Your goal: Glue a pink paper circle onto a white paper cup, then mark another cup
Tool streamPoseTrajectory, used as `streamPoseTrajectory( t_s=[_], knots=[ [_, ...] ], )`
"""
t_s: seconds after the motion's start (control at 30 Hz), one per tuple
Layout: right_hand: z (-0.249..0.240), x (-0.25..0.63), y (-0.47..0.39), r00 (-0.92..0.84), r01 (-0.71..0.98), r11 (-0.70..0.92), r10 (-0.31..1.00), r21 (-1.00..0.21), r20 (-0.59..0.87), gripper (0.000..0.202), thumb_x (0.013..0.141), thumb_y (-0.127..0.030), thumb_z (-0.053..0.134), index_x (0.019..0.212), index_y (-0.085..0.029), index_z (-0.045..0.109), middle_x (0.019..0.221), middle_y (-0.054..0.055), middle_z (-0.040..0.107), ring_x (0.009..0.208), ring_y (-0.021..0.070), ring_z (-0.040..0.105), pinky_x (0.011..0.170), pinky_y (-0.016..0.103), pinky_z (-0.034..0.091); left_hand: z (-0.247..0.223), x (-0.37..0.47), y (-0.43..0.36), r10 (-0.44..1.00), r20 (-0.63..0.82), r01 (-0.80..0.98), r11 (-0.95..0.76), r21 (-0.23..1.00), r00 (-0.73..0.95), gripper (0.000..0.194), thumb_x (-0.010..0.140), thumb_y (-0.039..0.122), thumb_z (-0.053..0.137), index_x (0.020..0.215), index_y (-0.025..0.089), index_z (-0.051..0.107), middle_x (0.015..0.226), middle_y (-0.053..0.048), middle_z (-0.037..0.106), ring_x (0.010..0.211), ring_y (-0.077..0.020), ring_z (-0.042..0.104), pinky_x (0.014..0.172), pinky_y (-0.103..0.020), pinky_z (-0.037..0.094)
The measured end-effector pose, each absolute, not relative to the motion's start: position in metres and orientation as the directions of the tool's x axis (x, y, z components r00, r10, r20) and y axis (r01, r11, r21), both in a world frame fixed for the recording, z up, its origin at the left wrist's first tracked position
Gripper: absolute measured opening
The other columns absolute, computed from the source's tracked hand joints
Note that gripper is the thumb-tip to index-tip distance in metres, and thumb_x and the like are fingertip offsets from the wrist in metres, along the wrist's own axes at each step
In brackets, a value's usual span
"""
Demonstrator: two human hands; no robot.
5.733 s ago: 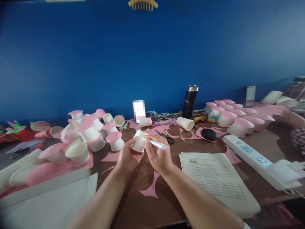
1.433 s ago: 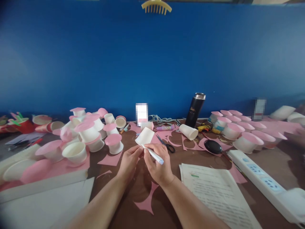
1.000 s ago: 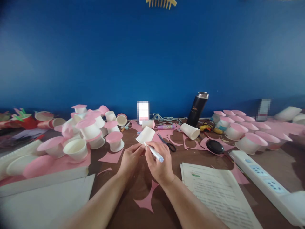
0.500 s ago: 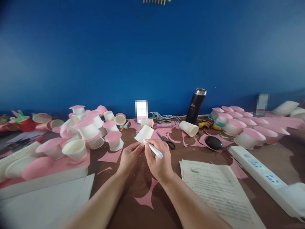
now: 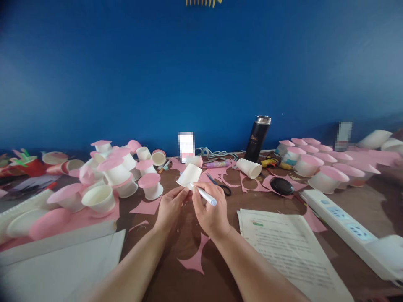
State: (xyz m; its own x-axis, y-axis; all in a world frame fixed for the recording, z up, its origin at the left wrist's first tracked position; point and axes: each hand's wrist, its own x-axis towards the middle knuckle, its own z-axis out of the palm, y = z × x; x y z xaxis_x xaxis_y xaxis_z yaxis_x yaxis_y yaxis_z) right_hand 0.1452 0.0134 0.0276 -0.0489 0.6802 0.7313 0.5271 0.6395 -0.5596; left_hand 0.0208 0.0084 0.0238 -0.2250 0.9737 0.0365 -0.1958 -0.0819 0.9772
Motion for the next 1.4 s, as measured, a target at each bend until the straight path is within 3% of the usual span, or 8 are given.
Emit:
streamPoseTrajectory(
  t_s=[0.57,0.9,1.4],
  knots=[
    [0.027,0.144,0.014,-0.059,0.525,0.643,0.682,-0.558,0.729,0.01,0.088,-0.025,0.051,0.091,-0.021,0.06,0.087,0.005,0.068,0.083,0.0201,0.063,0.079,0.034,0.048,0.01,0.02,0.015,0.971,-0.06,-0.424,-0.045,0.904,-0.23,0.028,0.068,0.036,0.073,0.083,0.013,0.073,0.076,-0.007,0.07,0.076,-0.0168,0.065,0.083,-0.031,0.048],
    [0.027,0.146,0.015,-0.025,0.531,0.64,0.667,-0.555,0.745,0.013,0.089,-0.025,0.05,0.096,-0.021,0.06,0.092,0.006,0.068,0.09,0.0201,0.063,0.082,0.034,0.047,0.018,0.022,0.013,0.969,-0.112,-0.543,-0.026,0.839,-0.22,0.026,0.063,0.031,0.078,0.076,0.011,0.07,0.073,-0.007,0.068,0.071,-0.0141,0.063,0.074,-0.027,0.05],
    [0.029,0.143,0.011,-0.036,0.481,0.655,0.679,-0.583,0.733,0.013,0.089,-0.024,0.051,0.096,-0.021,0.061,0.093,0.005,0.069,0.091,0.02,0.063,0.082,0.034,0.047,0.017,0.019,0.015,0.972,-0.151,-0.682,-0.011,0.731,-0.178,0.009,0.071,0.017,0.07,0.076,0.009,0.066,0.073,-0.006,0.066,0.069,-0.0102,0.063,0.066,-0.019,0.051]
  ],
)
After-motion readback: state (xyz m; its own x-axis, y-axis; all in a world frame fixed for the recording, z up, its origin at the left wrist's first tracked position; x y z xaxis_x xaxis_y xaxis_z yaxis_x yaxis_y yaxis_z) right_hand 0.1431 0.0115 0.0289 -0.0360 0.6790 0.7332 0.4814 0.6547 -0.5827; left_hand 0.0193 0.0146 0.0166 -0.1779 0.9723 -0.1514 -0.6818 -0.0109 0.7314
